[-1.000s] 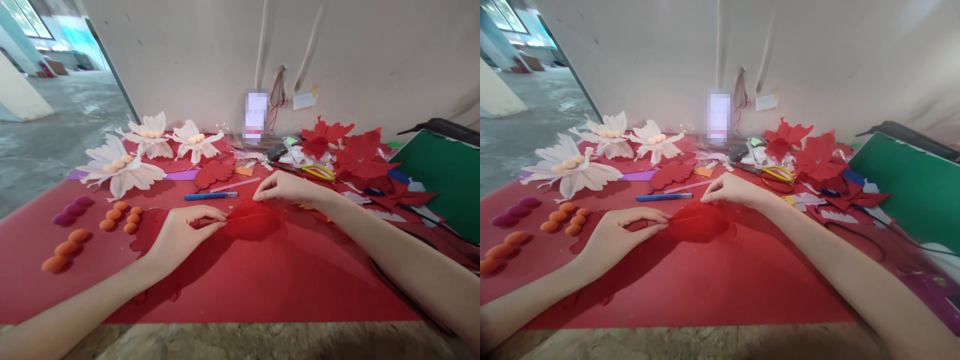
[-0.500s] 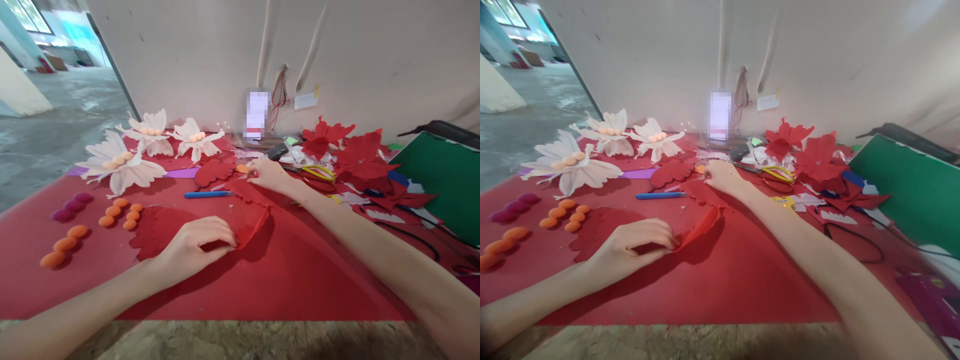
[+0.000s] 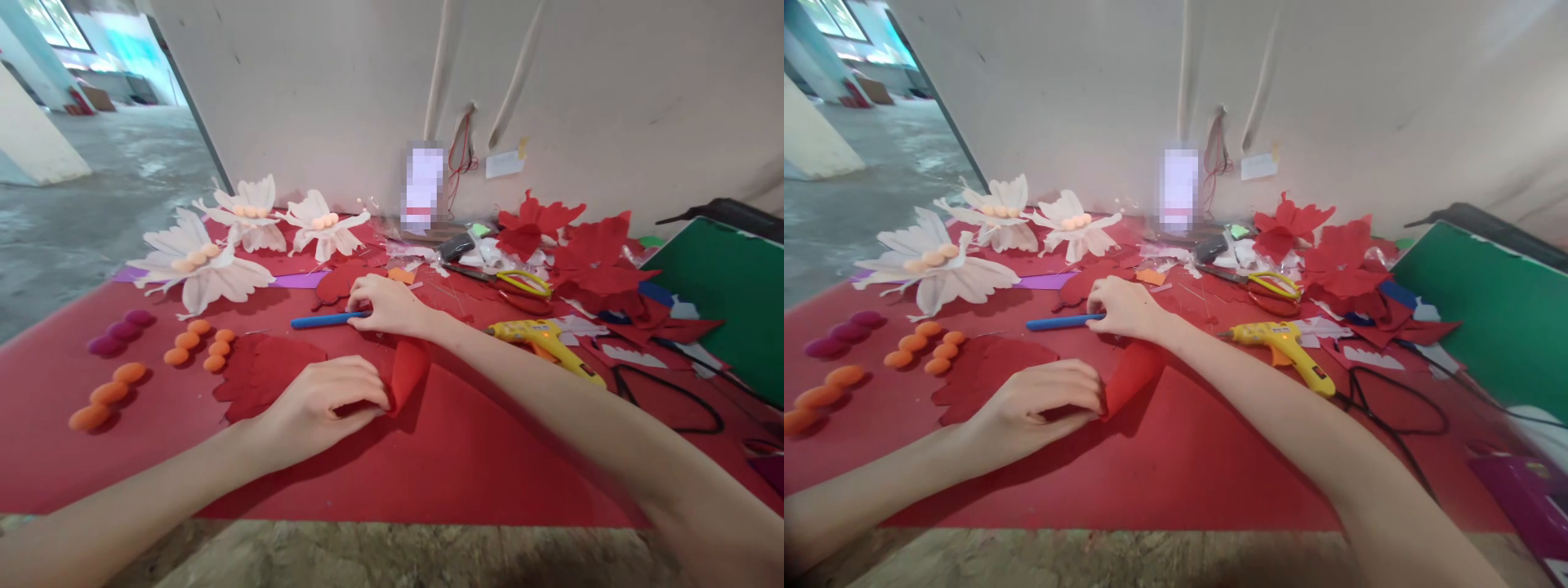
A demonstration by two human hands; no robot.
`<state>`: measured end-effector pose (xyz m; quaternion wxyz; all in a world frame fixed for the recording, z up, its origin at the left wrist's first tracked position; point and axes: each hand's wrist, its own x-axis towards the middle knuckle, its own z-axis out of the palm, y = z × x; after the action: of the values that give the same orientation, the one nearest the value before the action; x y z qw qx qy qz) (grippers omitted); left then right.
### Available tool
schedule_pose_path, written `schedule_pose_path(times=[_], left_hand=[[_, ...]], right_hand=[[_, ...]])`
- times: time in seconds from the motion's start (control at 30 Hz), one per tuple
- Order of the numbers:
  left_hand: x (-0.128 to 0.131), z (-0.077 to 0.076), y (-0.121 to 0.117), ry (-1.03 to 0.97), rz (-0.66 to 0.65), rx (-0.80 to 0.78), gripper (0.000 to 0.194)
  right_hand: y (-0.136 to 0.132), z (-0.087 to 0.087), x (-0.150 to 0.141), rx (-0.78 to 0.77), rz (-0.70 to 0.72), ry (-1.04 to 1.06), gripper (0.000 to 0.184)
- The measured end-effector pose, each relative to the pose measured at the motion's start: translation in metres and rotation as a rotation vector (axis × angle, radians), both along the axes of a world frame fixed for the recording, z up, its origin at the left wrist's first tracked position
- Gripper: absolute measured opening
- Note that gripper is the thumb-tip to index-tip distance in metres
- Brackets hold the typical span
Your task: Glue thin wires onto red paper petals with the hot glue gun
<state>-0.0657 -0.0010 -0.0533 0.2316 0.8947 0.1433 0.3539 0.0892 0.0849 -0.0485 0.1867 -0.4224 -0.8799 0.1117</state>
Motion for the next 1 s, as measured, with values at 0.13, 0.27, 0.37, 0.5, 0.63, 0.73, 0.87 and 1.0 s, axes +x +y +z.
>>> schedule_pose_path(times=[0.13, 0.27, 0.37, 0.5, 0.63, 0.73, 0.87, 1.0], left_hand=[[0.0, -0.001, -0.001, -0.002, -0.019, 0.027, 0.016], [0.0, -0.002, -0.001, 0.013, -0.03, 0.013, 0.017], [0.0, -0.002, -0.001, 0.009, -0.034, 0.018, 0.016], [0.0, -0.004, 0.0, -0.009, -0.047, 0.031, 0.013], [0.0, -0.006, 0.0, -0.058, -0.059, 0.06, 0.012], [-0.001, -0.006, 0.0, -0.064, -0.068, 0.069, 0.011], [-0.001, -0.005, 0.0, -0.045, -0.061, 0.07, 0.011], [0.0, -0.006, 0.0, -0.039, -0.042, 0.094, 0.011]], right_hand=[[0.001, 0.005, -0.004, -0.018, 0.007, 0.096, 0.013], [0.005, 0.024, 0.013, 0.001, -0.008, 0.126, 0.01], [0.006, 0.036, 0.034, 0.03, -0.044, 0.106, 0.007], [0.004, 0.034, 0.058, 0.02, -0.085, 0.035, 0.008], [-0.003, 0.02, 0.075, -0.042, -0.108, -0.064, 0.01], [-0.012, 0.015, 0.083, -0.073, -0.128, -0.091, 0.022], [-0.022, 0.017, 0.086, -0.094, -0.154, -0.127, 0.027], [-0.021, 0.023, 0.086, -0.083, -0.251, -0.166, 0.028]])
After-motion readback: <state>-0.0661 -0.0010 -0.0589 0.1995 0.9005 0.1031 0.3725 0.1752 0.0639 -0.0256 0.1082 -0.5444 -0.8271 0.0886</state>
